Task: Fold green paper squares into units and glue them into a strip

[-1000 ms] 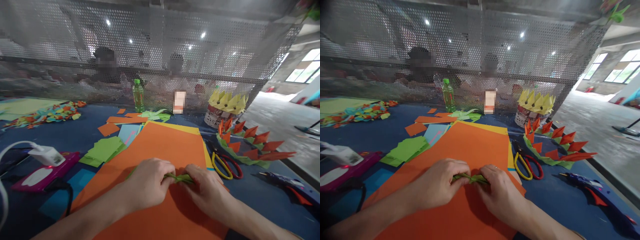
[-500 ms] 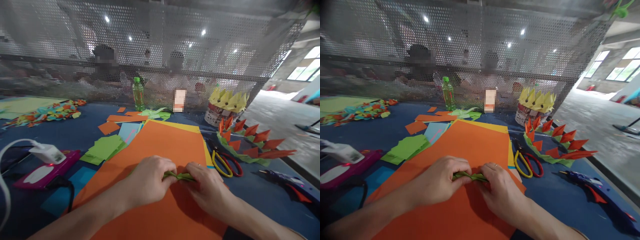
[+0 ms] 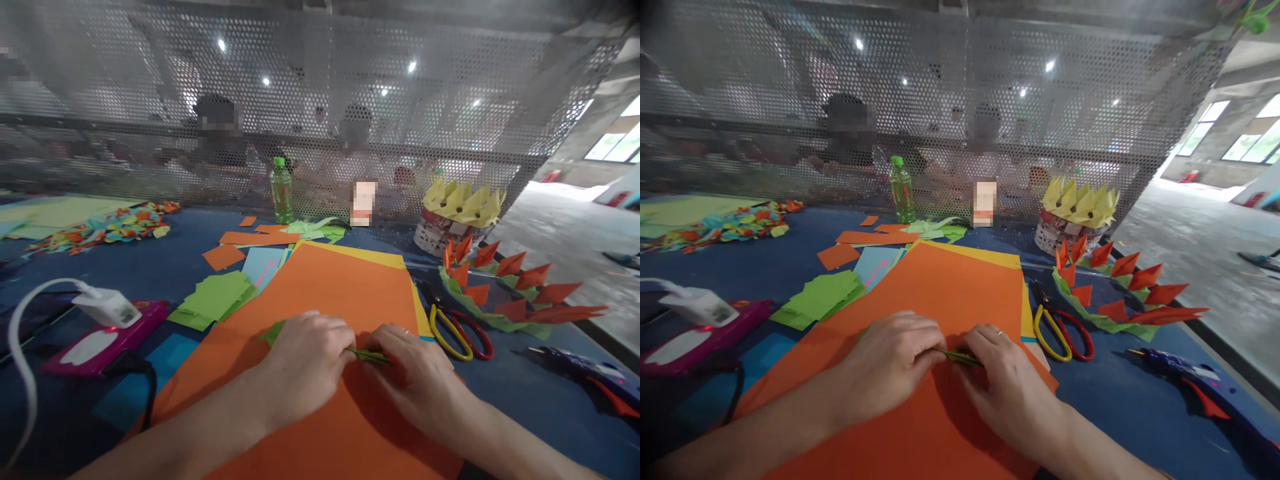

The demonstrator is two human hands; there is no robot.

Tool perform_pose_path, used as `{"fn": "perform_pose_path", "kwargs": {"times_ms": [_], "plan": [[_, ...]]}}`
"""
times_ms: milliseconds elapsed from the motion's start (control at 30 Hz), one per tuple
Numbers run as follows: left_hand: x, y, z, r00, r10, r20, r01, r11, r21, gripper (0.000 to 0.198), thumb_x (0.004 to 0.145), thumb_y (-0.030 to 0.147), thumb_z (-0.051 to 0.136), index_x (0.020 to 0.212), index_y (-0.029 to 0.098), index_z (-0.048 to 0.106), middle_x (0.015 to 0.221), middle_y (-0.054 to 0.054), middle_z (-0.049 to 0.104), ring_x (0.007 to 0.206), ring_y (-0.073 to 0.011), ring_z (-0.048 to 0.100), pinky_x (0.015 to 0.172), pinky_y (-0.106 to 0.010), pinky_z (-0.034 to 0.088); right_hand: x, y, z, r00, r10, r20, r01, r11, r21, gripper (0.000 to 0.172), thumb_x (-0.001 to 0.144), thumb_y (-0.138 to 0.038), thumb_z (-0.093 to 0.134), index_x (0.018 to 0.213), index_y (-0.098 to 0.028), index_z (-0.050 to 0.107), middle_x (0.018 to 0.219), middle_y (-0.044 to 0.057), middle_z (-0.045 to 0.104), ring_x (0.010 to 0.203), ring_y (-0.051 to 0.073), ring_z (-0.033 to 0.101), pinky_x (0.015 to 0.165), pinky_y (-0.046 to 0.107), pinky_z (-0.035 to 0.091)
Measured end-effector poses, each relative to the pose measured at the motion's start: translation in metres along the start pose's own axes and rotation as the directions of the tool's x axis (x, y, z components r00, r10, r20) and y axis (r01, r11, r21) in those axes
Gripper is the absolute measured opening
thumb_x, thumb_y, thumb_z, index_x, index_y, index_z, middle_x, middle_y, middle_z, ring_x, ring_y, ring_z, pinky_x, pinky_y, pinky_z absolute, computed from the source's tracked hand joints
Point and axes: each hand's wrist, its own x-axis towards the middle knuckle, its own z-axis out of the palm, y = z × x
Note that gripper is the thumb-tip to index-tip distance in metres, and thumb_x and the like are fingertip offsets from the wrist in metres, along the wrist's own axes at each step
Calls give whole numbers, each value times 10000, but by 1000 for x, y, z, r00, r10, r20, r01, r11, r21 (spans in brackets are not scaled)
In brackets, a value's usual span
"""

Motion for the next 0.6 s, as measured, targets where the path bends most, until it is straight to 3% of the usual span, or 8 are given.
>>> {"fn": "perform_pose_path", "kwargs": {"times_ms": [100, 167, 233, 267, 433, 600], "plan": [[0, 2, 2, 999, 33, -11, -34, 999, -23, 151, 915, 171, 631, 766, 189, 627, 751, -15, 664, 734, -201, 602, 695, -340, 350, -1, 2, 0, 1000, 24, 9, -25, 999, 34, 133, 875, -104, 545, 872, -222, 606, 827, 18, 642, 782, 175, 597, 663, 266, 396], [1, 3, -3, 998, 54, -39, -57, 996, -68, 23, 896, 190, 684, 904, 210, 677, 883, -17, 715, 844, -219, 635, 790, -354, 399, -1, 5, -1, 998, 60, 5, -61, 997, 55, 142, 866, -113, 534, 880, -227, 618, 848, 24, 656, 810, 188, 611, 673, 274, 403], [2, 3, -13, 995, 49, -90, -61, 990, -124, 267, 847, 217, 758, 1101, 240, 678, 1086, -22, 729, 1019, -240, 636, 942, -375, 404, 0, 9, -2, 993, 115, -6, -115, 991, 76, 113, 869, -151, 542, 897, -223, 624, 872, 31, 673, 811, 195, 621, 675, 282, 410], [3, 0, -20, 992, 30, -119, -48, 987, -156, 359, 827, 235, 783, 1165, 251, 667, 1168, -22, 716, 1096, -245, 620, 1007, -379, 388, 2, 10, -3, 989, 147, -12, -145, 985, 88, 91, 882, -182, 544, 906, -219, 625, 870, 33, 678, 792, 193, 622, 671, 284, 414], [9, -26, -52, 958, -192, -213, 114, 936, -334, 275, 961, 469, 593, 1109, 269, 711, 1207, -15, 717, 1151, -234, 634, 1052, -371, 413, 7, 18, -7, 970, 245, 2, -242, 955, 174, 200, 963, -353, 489, 870, -211, 596, 727, -3, 611, 661, 157, 550, 610, 262, 411], [11, -47, -58, 953, -302, -35, 247, 834, -494, 493, 949, 659, 498, 1094, 256, 743, 1179, -45, 739, 1139, -264, 656, 1004, -373, 479, 9, 25, -8, 969, 248, 13, -245, 943, 227, 281, 974, -433, 448, 848, -211, 565, 705, -19, 521, 660, 148, 486, 593, 253, 390]]}}
